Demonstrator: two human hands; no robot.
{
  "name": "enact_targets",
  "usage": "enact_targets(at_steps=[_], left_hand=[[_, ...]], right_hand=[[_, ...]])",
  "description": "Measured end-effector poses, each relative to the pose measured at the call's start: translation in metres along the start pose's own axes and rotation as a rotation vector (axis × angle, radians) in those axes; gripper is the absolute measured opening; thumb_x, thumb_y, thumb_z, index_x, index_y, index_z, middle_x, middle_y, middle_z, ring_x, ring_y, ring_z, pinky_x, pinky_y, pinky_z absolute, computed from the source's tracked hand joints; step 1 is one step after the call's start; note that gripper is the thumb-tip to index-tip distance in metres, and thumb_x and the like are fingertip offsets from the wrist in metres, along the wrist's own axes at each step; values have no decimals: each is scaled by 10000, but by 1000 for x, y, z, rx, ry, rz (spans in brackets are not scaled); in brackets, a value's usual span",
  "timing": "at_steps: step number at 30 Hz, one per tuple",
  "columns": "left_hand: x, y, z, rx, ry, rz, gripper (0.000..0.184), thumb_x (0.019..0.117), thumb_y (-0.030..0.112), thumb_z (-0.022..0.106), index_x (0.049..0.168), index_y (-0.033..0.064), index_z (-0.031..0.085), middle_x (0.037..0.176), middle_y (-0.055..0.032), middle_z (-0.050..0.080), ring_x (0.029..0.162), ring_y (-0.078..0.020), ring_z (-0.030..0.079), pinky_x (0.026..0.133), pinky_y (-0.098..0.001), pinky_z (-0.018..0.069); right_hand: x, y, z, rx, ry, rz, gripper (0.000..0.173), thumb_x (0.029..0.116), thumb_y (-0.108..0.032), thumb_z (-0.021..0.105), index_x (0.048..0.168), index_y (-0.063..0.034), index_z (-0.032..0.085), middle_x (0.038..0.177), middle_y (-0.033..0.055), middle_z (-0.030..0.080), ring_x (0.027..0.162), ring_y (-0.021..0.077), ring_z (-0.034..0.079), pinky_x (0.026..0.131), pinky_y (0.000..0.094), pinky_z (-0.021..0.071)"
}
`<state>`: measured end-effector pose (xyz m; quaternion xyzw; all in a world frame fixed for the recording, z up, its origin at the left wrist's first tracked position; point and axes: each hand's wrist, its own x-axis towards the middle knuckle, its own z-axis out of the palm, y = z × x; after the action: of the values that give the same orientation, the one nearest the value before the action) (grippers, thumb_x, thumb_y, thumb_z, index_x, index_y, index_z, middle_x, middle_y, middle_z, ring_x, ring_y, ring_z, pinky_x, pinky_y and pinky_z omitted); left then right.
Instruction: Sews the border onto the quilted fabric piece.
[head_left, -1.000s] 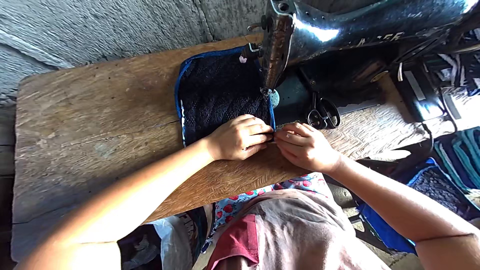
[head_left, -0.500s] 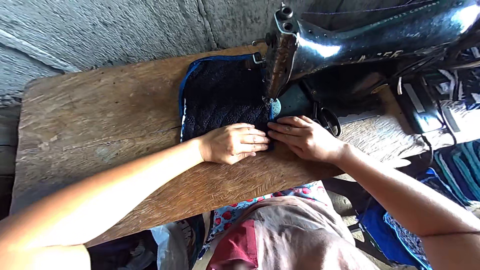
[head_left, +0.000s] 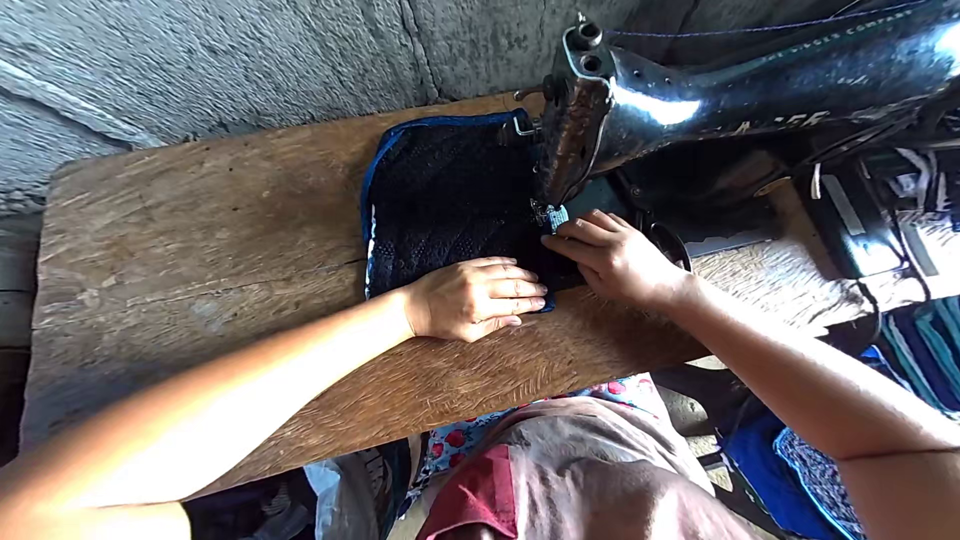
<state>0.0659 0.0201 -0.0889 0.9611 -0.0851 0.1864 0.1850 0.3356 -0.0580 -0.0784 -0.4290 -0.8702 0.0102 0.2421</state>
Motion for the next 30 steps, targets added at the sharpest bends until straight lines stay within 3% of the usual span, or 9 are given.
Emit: enact_targets(at_steps=[8,17,30], left_hand=[[1,0,1,-10,2,-3,376,1072,272,478,1215,62,755,1263,-107,728,1286,-245,631,1164,-412,414],[2,1,1,14,4,1,385,1071,291,476,1194,65,763,1249,-101,733,1280,-250,633,1160,-410,417],[5,1,1,80,13,6,422,1063,352,481,1192,67,765,1240,-97,738,1276,-259,637,1149,-432,427]], right_hand=[[-4,-1,-4,69,-3,66,448,880,69,502,1245,-51,734,1176,159,702,1097,347,655,886,484,547],[3,-15,-2,-64,-41,90,423,893,75,542,1252,-59,718,1070,162,685,1025,365,653,820,481,540],[6,-16,-4,-121,-76,129,466,890,68,531,1298,-79,702,1031,174,661,999,380,639,770,483,522]])
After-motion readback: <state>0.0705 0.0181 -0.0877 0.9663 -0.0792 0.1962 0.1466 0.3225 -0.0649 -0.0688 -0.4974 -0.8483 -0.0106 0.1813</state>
